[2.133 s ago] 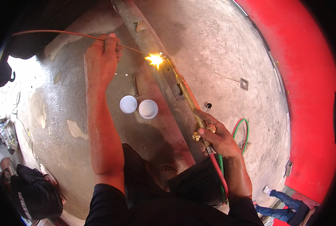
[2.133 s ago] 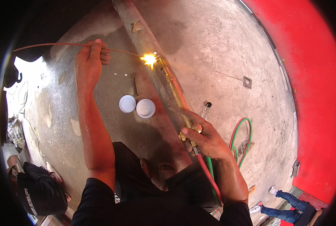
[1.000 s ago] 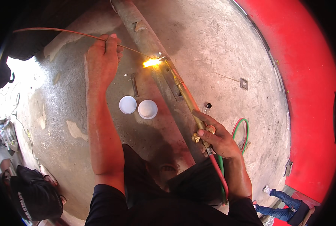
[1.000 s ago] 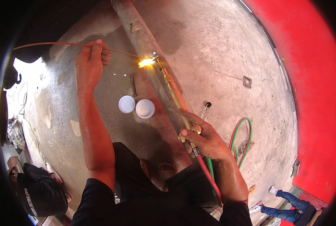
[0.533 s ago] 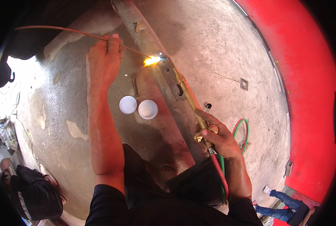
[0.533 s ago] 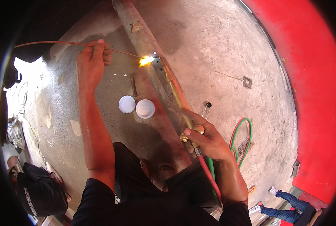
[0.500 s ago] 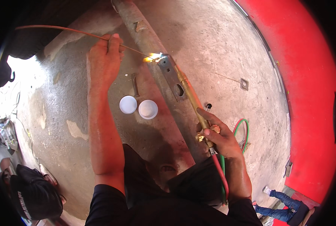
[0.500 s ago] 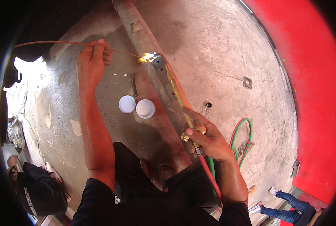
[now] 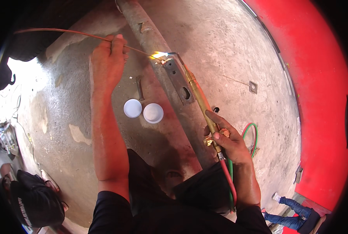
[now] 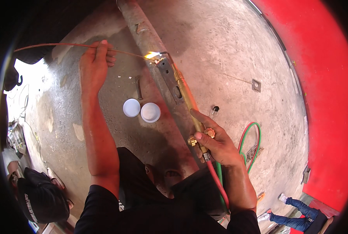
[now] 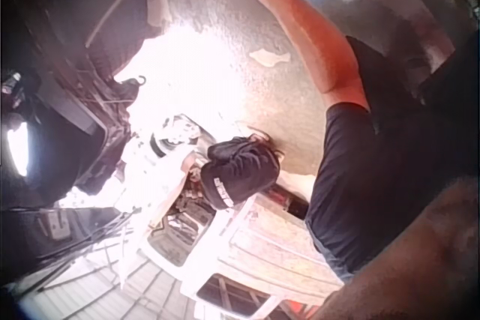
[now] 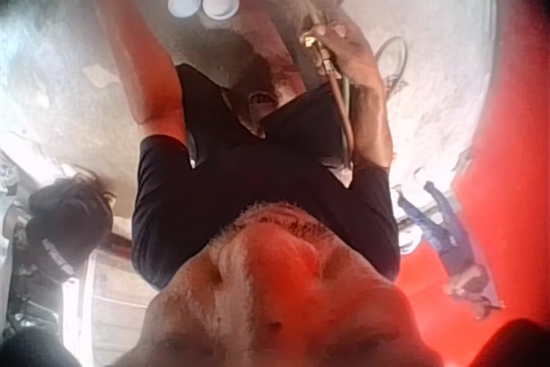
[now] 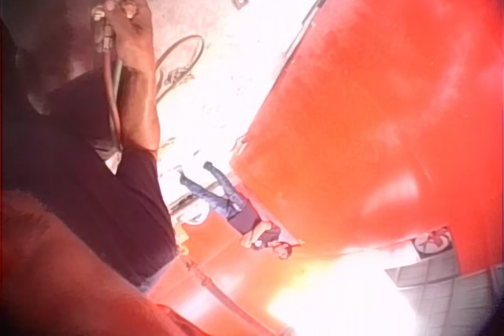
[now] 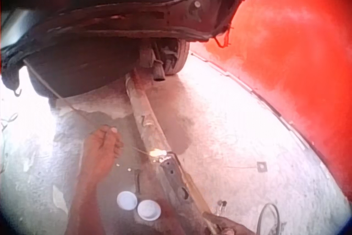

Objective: The person brazes a metal bracket using a filler rod and a gas torch, then attaches the bracket onto the rear panel of a vehicle using the torch.

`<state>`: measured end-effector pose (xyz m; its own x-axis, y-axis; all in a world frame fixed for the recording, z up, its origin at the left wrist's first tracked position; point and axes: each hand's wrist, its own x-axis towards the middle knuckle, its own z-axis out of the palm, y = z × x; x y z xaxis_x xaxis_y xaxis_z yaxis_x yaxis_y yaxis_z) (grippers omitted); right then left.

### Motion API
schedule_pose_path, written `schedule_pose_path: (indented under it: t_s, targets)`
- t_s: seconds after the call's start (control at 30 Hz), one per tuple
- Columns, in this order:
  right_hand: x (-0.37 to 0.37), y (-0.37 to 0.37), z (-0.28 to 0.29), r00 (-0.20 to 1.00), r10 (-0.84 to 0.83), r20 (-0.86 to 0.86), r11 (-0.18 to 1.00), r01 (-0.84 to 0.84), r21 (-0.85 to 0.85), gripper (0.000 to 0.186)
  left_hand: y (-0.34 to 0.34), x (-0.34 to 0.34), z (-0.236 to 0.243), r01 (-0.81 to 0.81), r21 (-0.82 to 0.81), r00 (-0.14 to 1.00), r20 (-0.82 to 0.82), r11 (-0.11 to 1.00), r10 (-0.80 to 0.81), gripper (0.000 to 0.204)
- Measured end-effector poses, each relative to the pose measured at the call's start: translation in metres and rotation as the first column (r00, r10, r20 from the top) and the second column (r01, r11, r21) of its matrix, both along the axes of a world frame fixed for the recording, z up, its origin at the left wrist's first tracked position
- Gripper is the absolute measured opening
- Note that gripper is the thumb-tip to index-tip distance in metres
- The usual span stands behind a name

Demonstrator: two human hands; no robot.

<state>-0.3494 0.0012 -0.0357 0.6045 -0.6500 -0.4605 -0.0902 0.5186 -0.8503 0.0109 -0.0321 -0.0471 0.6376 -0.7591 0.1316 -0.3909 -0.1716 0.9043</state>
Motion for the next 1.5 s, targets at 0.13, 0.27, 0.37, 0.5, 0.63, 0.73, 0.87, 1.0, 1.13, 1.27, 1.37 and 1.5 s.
schedule_pose_path:
  t_s: [0.13, 0.27, 0.37, 0.5, 0.63, 0.73, 0.87, 1.0, 1.13, 1.27, 1.37, 1.5]
  targets:
    - [0.0, 0.0, 0.0, 0.999, 0.012, -0.045, 1.0, -0.012, -0.004, 0.065, 0.0, 0.0, 0.0, -0.028, -0.033, 0.999, -0.035, 0.999, 0.027, 0.035]
    - [0.001, -0.001, 0.0, 0.995, 0.034, -0.091, 0.999, -0.033, 0.004, 0.065, 0.001, 0.001, 0.003, -0.04, -0.03, 0.998, -0.041, 0.999, 0.039, 0.036]
    - [0.001, 0.0, 0.001, 0.995, 0.005, -0.101, 0.999, -0.001, 0.042, 0.069, 0.001, 0.0, 0.004, -0.049, -0.013, 0.998, -0.033, 0.999, 0.049, 0.036]
    - [0.003, 0.001, 0.003, 0.991, 0.015, -0.134, 0.999, -0.008, 0.052, 0.067, 0.003, 0.001, 0.007, -0.048, -0.029, 0.999, -0.014, 0.998, 0.047, 0.037]
    - [0.004, 0.0, 0.002, 0.989, 0.039, -0.142, 0.998, -0.03, 0.063, 0.066, 0.003, 0.003, 0.006, -0.056, -0.043, 0.998, -0.032, 0.998, 0.054, 0.036]
    - [0.007, 0.0, 0.002, 0.989, 0.049, -0.141, 0.998, -0.045, 0.035, 0.071, 0.004, 0.002, 0.008, -0.062, -0.035, 0.998, -0.032, 0.997, 0.06, 0.035]
    - [-0.001, -0.002, 0.0, 0.999, -0.007, -0.037, 1.0, 0.008, 0.001, 0.073, 0.005, 0.001, 0.011, -0.077, -0.067, 0.997, -0.034, 0.995, 0.074, 0.034]
    - [-0.005, -0.004, -0.005, 0.966, -0.228, 0.124, 0.962, 0.244, -0.126, 0.09, 0.004, 0.003, 0.011, -0.107, -0.148, 0.994, -0.042, 0.983, 0.102, 0.037]
    - [-0.003, -0.006, 0.001, 0.946, -0.273, 0.175, 0.951, 0.293, -0.095, 0.087, 0.005, 0.004, 0.009, -0.109, -0.16, 0.994, -0.033, 0.981, 0.105, 0.037]
    - [-0.006, -0.007, 0.002, 0.928, -0.316, 0.197, 0.937, 0.338, -0.086, 0.085, 0.006, -0.004, 0.02, -0.107, -0.134, 0.994, 0.012, 0.985, 0.109, 0.037]
    - [-0.005, -0.008, 0.003, 0.915, -0.345, 0.211, 0.927, 0.367, -0.076, 0.084, 0.007, -0.006, 0.021, -0.088, -0.144, 0.995, 0.024, 0.986, 0.092, 0.036]
    - [-0.006, -0.008, 0.003, 0.924, -0.322, 0.206, 0.94, 0.338, -0.05, 0.084, 0.007, -0.008, 0.021, -0.053, -0.209, 0.997, -0.069, 0.976, 0.039, 0.034]
